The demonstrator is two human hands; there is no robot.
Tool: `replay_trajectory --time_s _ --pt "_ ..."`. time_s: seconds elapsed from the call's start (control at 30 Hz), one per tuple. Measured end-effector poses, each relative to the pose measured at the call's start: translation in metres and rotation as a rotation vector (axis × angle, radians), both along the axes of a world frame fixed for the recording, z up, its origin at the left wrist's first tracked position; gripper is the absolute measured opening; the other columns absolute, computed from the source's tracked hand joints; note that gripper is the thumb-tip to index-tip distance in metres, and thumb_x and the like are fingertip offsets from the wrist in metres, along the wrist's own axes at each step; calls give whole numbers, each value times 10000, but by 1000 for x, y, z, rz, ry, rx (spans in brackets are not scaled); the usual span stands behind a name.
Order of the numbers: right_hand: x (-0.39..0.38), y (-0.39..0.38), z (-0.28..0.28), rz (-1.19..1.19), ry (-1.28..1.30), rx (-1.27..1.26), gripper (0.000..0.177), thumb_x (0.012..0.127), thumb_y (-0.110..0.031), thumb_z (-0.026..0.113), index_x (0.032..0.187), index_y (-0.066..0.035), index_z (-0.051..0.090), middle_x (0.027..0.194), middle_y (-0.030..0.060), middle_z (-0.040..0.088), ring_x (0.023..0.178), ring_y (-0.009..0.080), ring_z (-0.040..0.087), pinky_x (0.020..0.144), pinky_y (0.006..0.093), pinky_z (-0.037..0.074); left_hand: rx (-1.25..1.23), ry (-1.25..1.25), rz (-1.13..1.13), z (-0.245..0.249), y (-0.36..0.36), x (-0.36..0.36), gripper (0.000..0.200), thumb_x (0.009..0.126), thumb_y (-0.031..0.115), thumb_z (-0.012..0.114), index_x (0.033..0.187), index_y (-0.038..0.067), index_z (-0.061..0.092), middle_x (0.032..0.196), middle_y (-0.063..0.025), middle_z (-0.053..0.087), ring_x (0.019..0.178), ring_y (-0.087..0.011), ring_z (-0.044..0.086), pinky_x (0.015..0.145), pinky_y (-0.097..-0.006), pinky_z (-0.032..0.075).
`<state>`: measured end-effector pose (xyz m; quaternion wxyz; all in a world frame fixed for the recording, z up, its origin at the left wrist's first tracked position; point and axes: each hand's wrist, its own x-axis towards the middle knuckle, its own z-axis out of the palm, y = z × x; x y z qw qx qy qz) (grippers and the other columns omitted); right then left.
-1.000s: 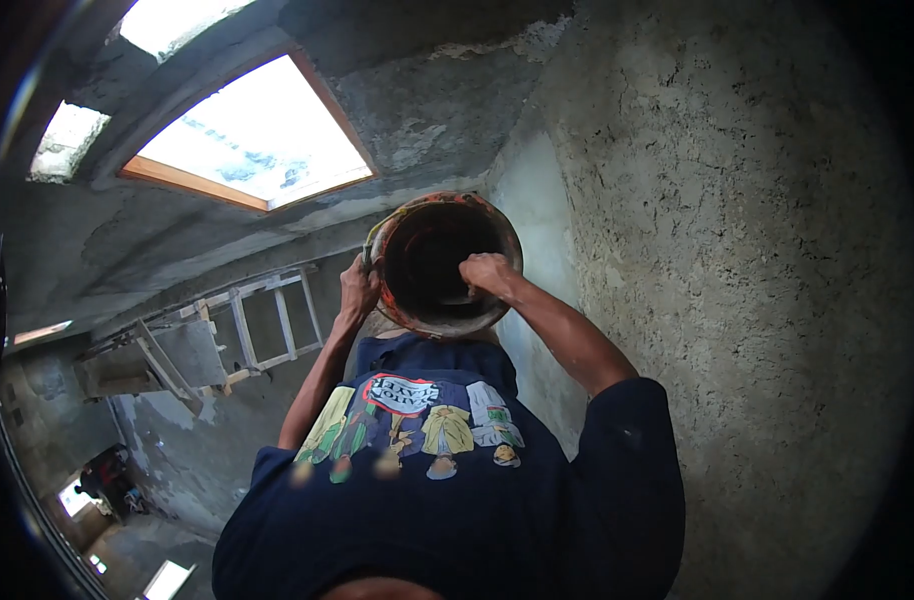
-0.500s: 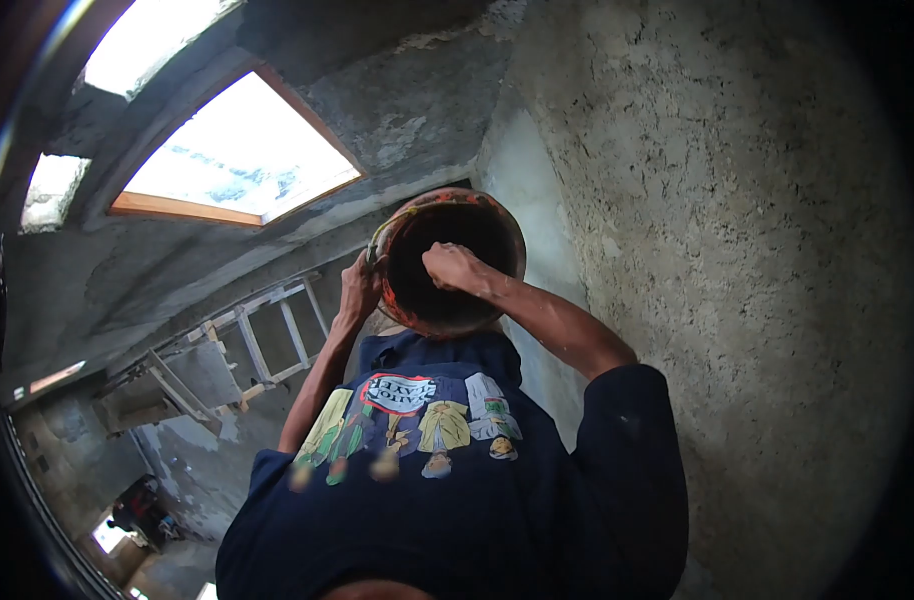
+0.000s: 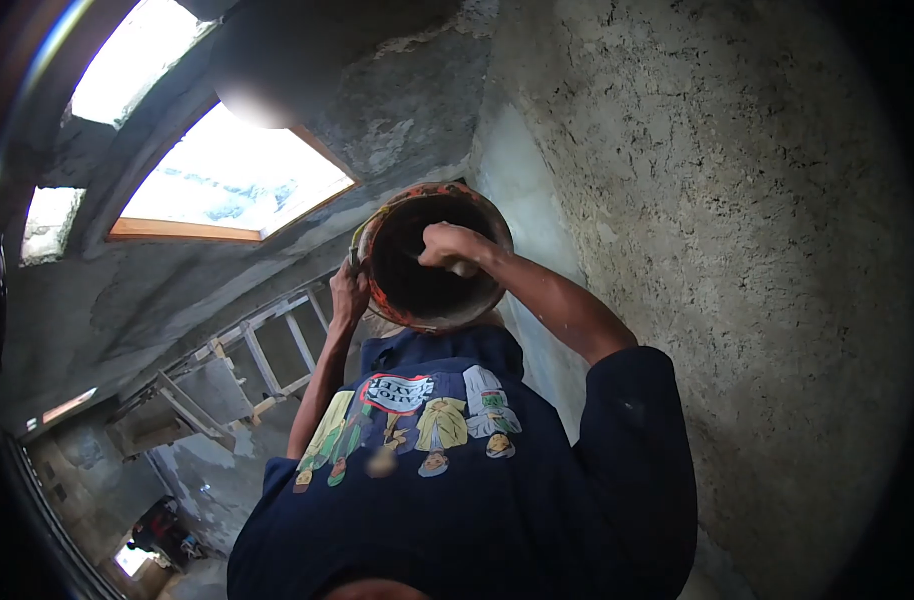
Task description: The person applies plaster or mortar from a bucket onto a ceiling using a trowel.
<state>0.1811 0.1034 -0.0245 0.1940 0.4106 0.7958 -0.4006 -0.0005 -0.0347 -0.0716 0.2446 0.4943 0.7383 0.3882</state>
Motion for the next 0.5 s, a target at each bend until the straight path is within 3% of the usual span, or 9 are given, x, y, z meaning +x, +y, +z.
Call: replay_trajectory --time_s 0.03,0.07,0.13,0.17,0.2,0.3,0.37,0.5 --pt "-7 5 3 -137 -56 -168 291 659 -222 638 802 28 683 756 256 638 778 365 659 683 415 537 3 2 -4 2 2 0 198 874 183 554 875 -15 546 641 -226 566 632 -417 591 539 -422 444" --pt "-11 5 -7 -142 -55 -169 291 659 -222 638 802 28 683 756 256 638 778 365 659 683 415 537 -40 -5 -18 5 3 -1 197 875 182 553 881 -14 549 645 -226 567 631 -415 592 542 -419 445" --pt "-19 -2 -14 366 128 -16 277 651 -204 639 771 44 668 751 267 632 747 368 659 657 424 532 -91 -18 -36 4 1 0 195 876 182 552 887 -13 551 649 -227 568 630 -413 593 545 -417 445" --pt "-18 -18 -18 85 28 36 213 626 -169 643 719 20 673 703 245 631 707 354 664 620 427 531 -96 -11 -52 -2 2 -3 195 878 183 550 896 -11 554 656 -228 570 632 -405 600 549 -413 449" --pt "-17 -26 -22 206 102 17 171 605 -137 645 684 12 671 673 222 630 695 351 667 602 419 540 -98 -2 -67 -4 3 -5 196 881 184 548 906 -10 558 663 -228 573 634 -398 607 553 -409 453" --pt "-10 -66 -33 318 171 160 175 676 -130 625 779 -16 709 770 196 674 746 325 682 621 401 557 -75 -20 -32 -2 3 -4 198 884 185 543 907 -12 556 672 -230 577 642 -388 617 559 -403 460" --pt "-12 -76 -46 503 -89 324 170 729 -132 595 810 -53 721 820 163 689 788 285 688 663 382 561 -84 -20 -12 -10 1 -9 207 884 200 548 910 -5 558 682 -221 579 646 -378 612 579 -406 457" --pt "2 -52 -35 452 -35 407 129 667 -117 683 777 -59 717 779 141 687 773 270 687 668 378 554 -28 -23 27 -13 -3 -11 204 882 182 546 903 -21 548 683 -239 576 653 -397 612 562 -398 458"
